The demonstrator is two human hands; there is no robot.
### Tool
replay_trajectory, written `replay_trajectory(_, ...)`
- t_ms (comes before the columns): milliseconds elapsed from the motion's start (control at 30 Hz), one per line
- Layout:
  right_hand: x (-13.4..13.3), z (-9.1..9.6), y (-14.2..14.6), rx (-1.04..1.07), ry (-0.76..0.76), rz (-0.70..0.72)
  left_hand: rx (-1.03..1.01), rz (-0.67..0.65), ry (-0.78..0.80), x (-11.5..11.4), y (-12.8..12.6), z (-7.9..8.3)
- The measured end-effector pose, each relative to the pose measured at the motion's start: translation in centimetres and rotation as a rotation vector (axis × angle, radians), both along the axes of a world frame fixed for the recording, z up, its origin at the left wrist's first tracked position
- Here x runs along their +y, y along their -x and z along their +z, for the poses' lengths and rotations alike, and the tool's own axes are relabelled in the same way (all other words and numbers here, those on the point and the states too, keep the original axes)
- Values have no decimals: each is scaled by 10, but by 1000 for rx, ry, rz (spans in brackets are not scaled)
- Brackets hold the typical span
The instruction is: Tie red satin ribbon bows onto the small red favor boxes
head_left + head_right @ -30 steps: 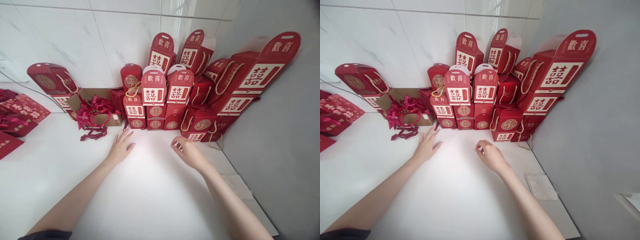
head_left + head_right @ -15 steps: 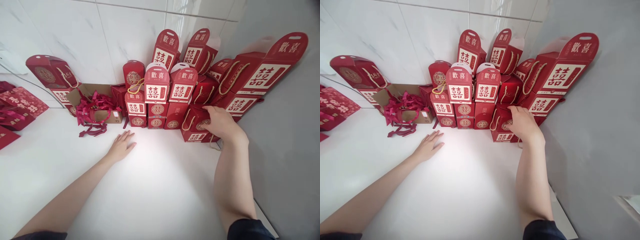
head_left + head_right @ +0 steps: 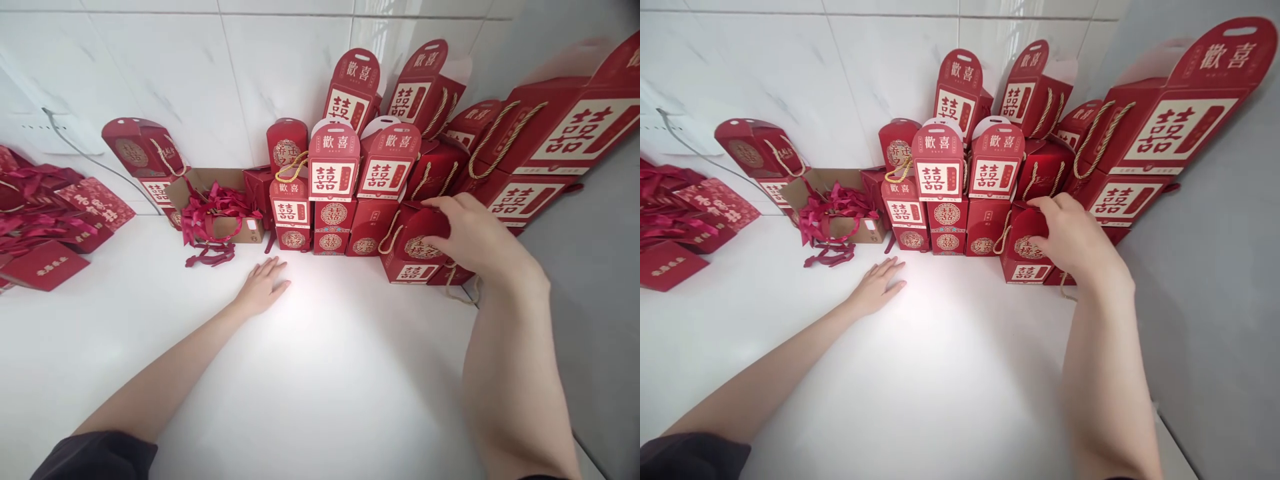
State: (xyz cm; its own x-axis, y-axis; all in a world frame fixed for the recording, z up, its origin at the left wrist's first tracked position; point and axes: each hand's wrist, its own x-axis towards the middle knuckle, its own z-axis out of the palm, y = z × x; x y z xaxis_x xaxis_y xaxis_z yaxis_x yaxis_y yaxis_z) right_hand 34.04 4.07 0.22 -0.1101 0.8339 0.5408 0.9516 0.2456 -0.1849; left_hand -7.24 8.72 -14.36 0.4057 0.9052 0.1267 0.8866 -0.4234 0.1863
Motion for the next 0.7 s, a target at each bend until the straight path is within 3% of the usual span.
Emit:
replay_trajectory(167, -44, 28, 23, 90, -77, 206, -34, -10, -30, -3, -1, -1)
replay_trajectory(267, -58, 35, 47, 113, -71, 317, -73, -11, -79, -7, -3, 3)
replay_trajectory(400, -55, 27, 87, 110, 60, 471, -148, 65, -213, -6, 5, 25)
replay_trajectory(500, -55, 14, 119, 62, 184, 537, -211, 215, -344, 4, 24, 49)
replay_trajectory(567, -61, 6, 138, 15, 305, 671, -221, 365, -416, 15, 40, 62)
replay_trajectory(700, -78, 3, 154, -12, 471, 941, -145, 497, -310, 34, 69, 79)
